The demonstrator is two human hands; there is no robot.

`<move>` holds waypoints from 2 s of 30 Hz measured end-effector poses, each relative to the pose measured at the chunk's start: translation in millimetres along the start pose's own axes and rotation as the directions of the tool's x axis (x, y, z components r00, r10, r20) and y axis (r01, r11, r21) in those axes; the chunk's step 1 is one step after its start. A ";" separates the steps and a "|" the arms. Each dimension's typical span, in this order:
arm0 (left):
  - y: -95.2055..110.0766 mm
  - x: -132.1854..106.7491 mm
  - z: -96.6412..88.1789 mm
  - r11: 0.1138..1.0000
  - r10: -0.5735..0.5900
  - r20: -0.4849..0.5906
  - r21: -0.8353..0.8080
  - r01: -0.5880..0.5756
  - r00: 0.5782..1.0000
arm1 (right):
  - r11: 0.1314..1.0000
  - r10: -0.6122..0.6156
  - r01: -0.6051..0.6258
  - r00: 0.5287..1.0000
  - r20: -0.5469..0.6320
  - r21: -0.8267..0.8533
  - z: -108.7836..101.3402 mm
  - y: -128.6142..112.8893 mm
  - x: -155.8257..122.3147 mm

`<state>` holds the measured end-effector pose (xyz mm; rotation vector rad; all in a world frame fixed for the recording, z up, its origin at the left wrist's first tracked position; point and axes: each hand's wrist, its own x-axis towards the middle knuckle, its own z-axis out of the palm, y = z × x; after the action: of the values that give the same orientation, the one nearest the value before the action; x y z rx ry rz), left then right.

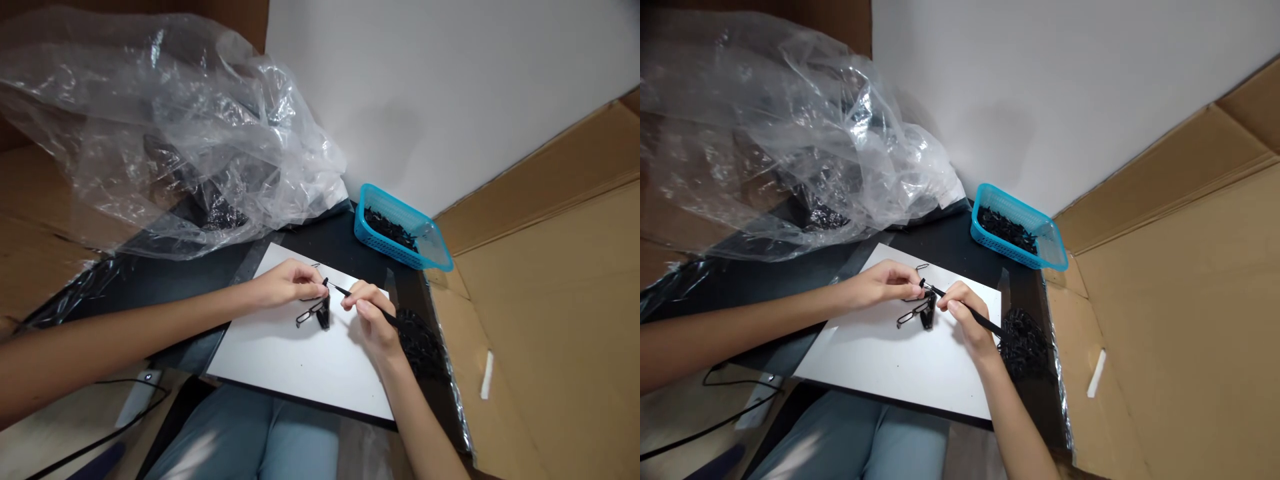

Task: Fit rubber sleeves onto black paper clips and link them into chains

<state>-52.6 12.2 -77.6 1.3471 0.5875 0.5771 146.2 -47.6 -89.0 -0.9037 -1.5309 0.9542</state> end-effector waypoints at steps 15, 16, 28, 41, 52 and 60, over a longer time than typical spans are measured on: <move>-5.2 1.8 -2.3 0.998 0.051 0.032 0.020 -0.051 0.998 | 0.961 0.193 -0.183 0.981 -0.027 0.208 4.0 -9.1 6.6; -5.7 2.1 -2.1 0.998 0.054 0.028 0.021 -0.054 0.998 | 0.962 0.197 -0.188 0.980 -0.028 0.200 4.1 -9.0 6.4; -9.4 1.9 -2.0 0.995 0.080 0.028 0.057 -0.082 0.996 | 0.964 0.225 -0.221 0.974 -0.014 0.145 3.1 -9.4 5.8; -8.7 1.8 -0.7 0.992 0.074 0.023 0.097 -0.076 0.997 | 0.983 0.162 -0.161 0.987 0.003 0.086 1.4 -7.2 3.7; -8.0 5.5 -10.9 0.857 0.233 -0.199 0.505 -0.104 0.952 | 0.540 -0.073 0.220 0.974 0.215 -0.812 -35.3 7.5 3.6; -13.3 8.5 -15.2 0.840 0.218 -0.167 0.534 -0.098 0.962 | 0.848 0.139 -0.166 0.986 -0.091 -0.503 -23.9 15.0 -7.3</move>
<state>-56.3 27.2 -93.2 1.8761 0.8629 0.7431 171.8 -45.8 -102.9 -1.4344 -1.7196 0.6279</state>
